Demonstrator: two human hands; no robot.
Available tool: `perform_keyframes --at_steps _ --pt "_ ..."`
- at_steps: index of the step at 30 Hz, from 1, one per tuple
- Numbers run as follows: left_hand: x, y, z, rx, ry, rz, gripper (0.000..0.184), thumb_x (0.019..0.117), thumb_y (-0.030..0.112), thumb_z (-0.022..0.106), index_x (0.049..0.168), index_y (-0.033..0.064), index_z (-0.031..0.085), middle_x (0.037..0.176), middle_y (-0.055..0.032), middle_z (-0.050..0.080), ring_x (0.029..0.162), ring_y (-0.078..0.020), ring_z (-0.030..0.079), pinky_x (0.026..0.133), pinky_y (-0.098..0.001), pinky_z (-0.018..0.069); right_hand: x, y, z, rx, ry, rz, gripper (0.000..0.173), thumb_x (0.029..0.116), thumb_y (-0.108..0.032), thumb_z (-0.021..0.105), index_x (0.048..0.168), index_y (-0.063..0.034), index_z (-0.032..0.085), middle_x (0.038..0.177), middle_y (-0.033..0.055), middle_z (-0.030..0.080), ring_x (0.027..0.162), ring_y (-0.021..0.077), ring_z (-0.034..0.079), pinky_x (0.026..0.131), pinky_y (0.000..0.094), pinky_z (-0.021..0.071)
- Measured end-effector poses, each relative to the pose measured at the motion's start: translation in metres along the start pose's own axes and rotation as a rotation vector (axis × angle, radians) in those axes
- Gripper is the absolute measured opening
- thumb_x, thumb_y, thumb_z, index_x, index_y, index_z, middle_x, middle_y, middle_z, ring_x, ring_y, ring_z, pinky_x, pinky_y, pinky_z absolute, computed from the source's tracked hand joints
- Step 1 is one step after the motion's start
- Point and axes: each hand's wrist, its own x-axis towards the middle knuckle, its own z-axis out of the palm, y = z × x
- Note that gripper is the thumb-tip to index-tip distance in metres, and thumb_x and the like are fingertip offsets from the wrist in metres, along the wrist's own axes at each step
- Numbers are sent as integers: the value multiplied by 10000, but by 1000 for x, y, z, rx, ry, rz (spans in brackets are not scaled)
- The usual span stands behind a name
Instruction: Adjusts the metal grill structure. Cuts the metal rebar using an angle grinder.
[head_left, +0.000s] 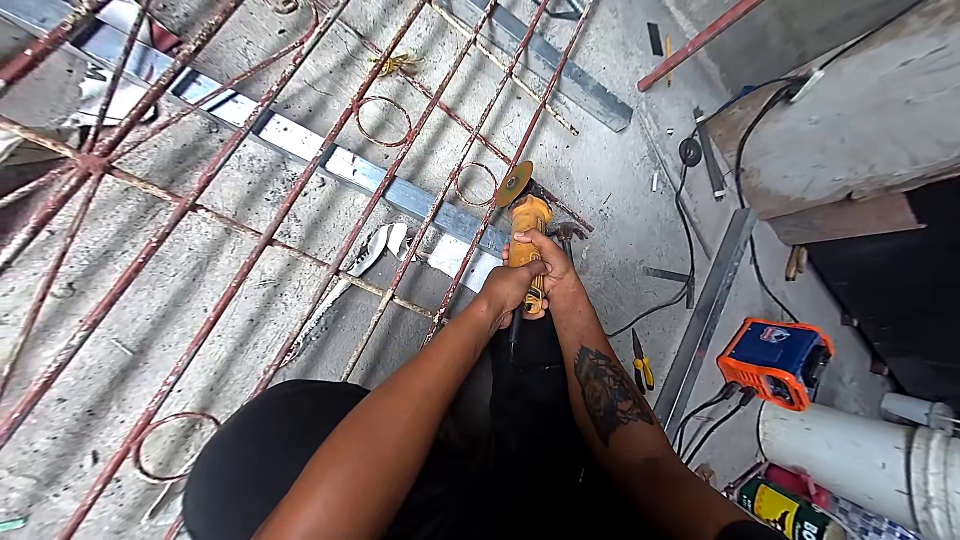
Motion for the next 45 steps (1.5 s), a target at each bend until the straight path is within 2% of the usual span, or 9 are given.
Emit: perform_keyframes --at_steps 4,9,15,22,28,45 --pt "-1 1 0 -3 3 -11 366 1027 399 611 997 35 634 748 -113 661 608 -207 676 561 -336 595 2 -1 2 31 20 0 298 906 -244 686 1132 -72 596 879 111 698 691 187 694 623 345 608" --pt "-3 0 -7 26 -8 -5 364 1020 402 617 1001 40 638 757 -111 665 621 -210 680 572 -339 598 -3 4 6 18 47 19 385 851 -350 745 1114 -93 633 891 90 707 691 165 690 598 330 591" --pt "-4 2 -10 33 -14 -8 374 1019 409 618 1016 36 637 760 -114 666 626 -212 682 577 -344 600 -2 5 9 31 66 10 359 873 -332 734 1114 -85 635 900 94 713 693 163 692 603 322 592" --pt "-1 4 -10 25 -19 -2 373 1020 406 620 1046 34 629 761 -119 669 620 -211 683 571 -342 599 0 3 8 39 47 5 362 854 -334 739 1101 -93 631 879 88 703 682 160 688 594 322 593" --pt "-1 5 -11 10 -25 -18 364 1029 404 604 1018 41 632 749 -108 659 610 -205 675 570 -339 599 2 2 9 3 68 13 359 868 -327 727 1123 -94 628 891 94 712 690 165 694 602 328 593" --pt "2 8 -6 -11 -5 -17 373 1018 412 621 1042 39 628 777 -117 665 619 -207 676 567 -335 594 11 -4 4 0 30 36 342 880 -321 720 1102 -78 630 872 109 710 681 179 694 601 335 596"
